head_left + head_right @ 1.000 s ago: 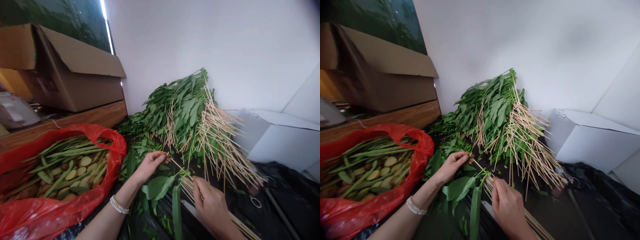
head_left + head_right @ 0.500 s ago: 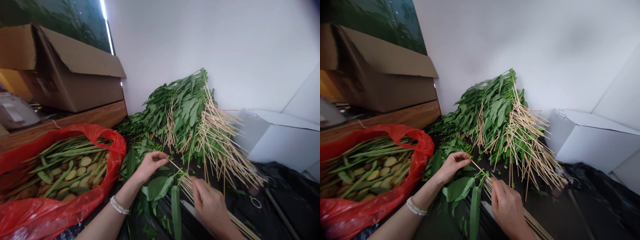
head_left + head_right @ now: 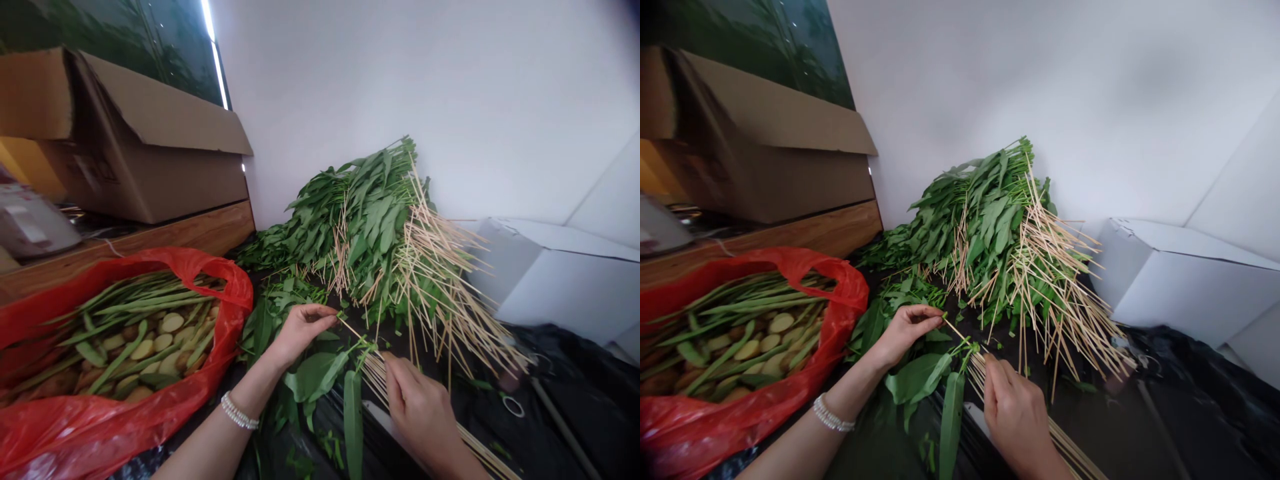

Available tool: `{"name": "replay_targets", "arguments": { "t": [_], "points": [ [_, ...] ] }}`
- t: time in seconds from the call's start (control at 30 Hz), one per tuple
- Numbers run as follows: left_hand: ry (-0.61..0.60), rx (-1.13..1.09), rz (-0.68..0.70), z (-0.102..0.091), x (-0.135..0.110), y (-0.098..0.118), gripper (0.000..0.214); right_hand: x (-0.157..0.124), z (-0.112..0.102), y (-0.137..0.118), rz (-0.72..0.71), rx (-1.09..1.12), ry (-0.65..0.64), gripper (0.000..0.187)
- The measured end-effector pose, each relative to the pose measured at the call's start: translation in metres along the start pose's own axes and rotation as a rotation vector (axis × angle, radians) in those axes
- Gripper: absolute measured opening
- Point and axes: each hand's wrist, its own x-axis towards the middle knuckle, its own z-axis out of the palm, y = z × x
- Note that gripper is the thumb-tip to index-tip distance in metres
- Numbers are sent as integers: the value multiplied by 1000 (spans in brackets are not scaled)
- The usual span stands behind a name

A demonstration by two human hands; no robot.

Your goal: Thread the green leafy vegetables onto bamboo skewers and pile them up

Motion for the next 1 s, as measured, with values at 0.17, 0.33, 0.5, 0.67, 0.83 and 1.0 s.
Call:
{"name": "replay_targets", "arguments": {
  "t": [0.17, 0.33, 0.5, 0.67, 0.83, 1.0],
  "points": [
    [15, 57, 54, -1, 2, -5, 21, 0, 0, 0, -1, -20, -14, 28],
    [29, 131, 111, 1, 2, -6, 19, -1, 2, 0, -10, -41, -24, 29],
    [89, 328, 203, 8, -4, -5, 15, -1, 4, -1, -1, -61, -62, 30],
    [59, 296, 170, 8, -5, -2, 19, 0, 4, -2, 19, -38, -67, 29],
    [-22, 72, 23, 0, -1, 2, 26, -1, 3, -2, 14, 7, -58, 26],
    [-68, -93, -65, -2, -1, 0, 29, -2, 3, -2, 3, 9, -62, 25]
  ]
}}
